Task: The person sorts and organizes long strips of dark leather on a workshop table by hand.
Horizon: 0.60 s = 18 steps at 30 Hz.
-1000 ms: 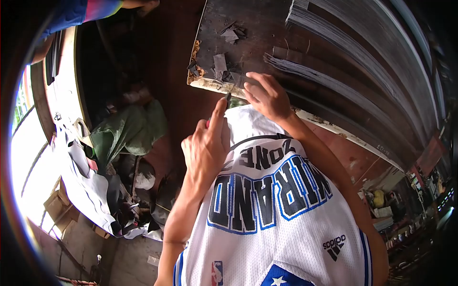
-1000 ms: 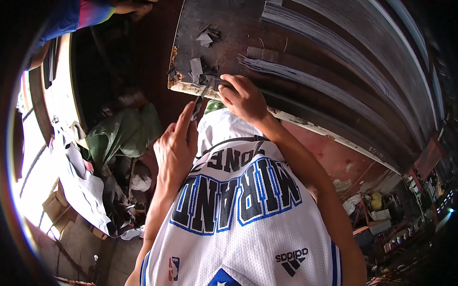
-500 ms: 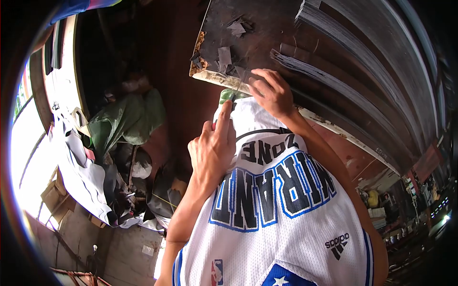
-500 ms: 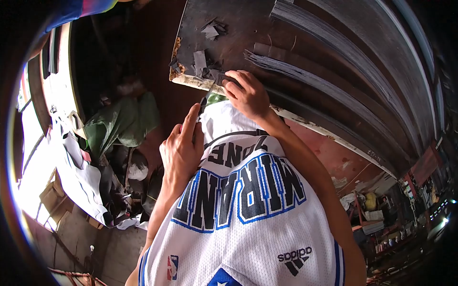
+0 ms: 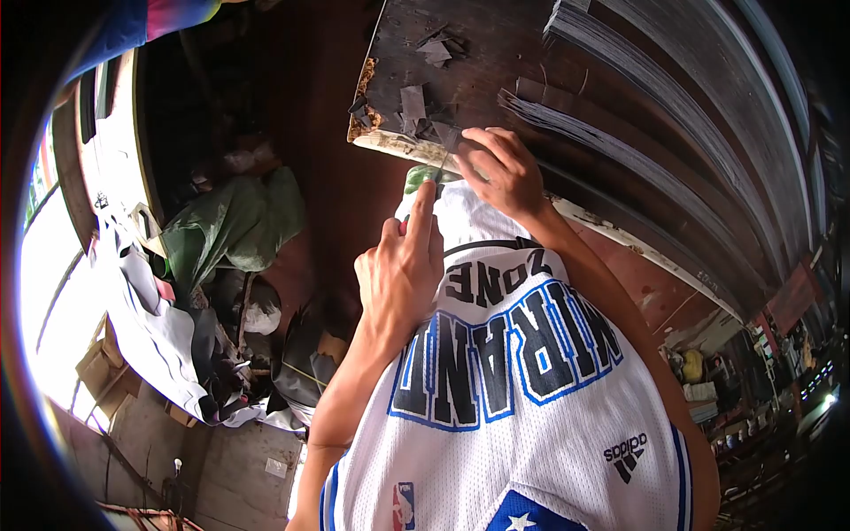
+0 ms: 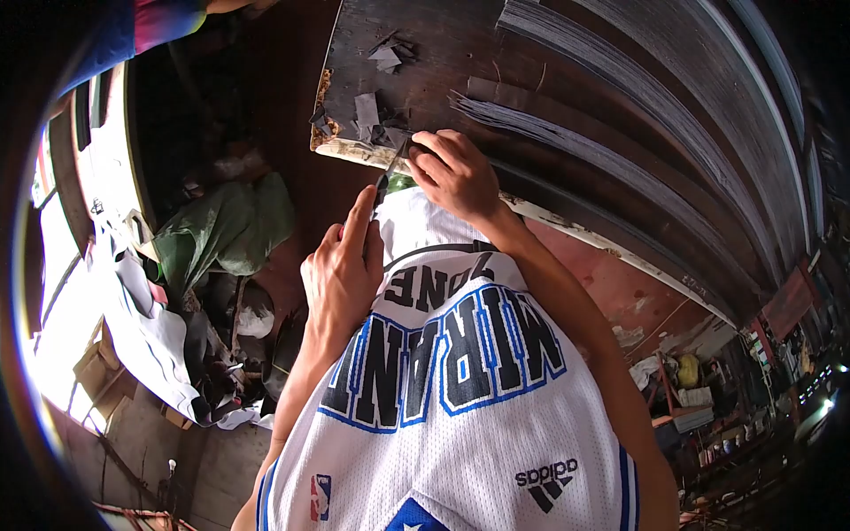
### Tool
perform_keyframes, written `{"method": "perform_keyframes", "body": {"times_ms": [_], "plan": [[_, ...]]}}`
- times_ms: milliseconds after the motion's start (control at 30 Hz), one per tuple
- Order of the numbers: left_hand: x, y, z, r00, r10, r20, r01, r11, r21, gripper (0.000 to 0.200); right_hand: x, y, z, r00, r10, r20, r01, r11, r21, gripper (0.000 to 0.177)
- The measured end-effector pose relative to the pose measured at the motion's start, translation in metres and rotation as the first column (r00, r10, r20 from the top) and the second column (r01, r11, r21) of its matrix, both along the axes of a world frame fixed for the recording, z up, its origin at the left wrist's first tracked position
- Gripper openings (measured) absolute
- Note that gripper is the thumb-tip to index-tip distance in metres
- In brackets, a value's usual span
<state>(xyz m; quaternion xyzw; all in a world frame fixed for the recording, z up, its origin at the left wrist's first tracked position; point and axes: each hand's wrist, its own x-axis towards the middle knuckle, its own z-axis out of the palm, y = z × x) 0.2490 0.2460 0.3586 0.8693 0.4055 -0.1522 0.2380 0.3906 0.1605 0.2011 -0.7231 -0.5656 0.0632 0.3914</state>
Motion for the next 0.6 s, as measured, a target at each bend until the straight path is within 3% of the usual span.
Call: {"method": "perform_keyframes", "body": {"times_ms": [600], "plan": [[0.0046,0.0013,0.0021,1.0,-0.016,-0.009,0.016,1.0,-0.003,0.042,-0.0037,-0.0061,-0.0038,1.0,-0.001,0.003,0.001,0.999,-0.053,0.016]]}}
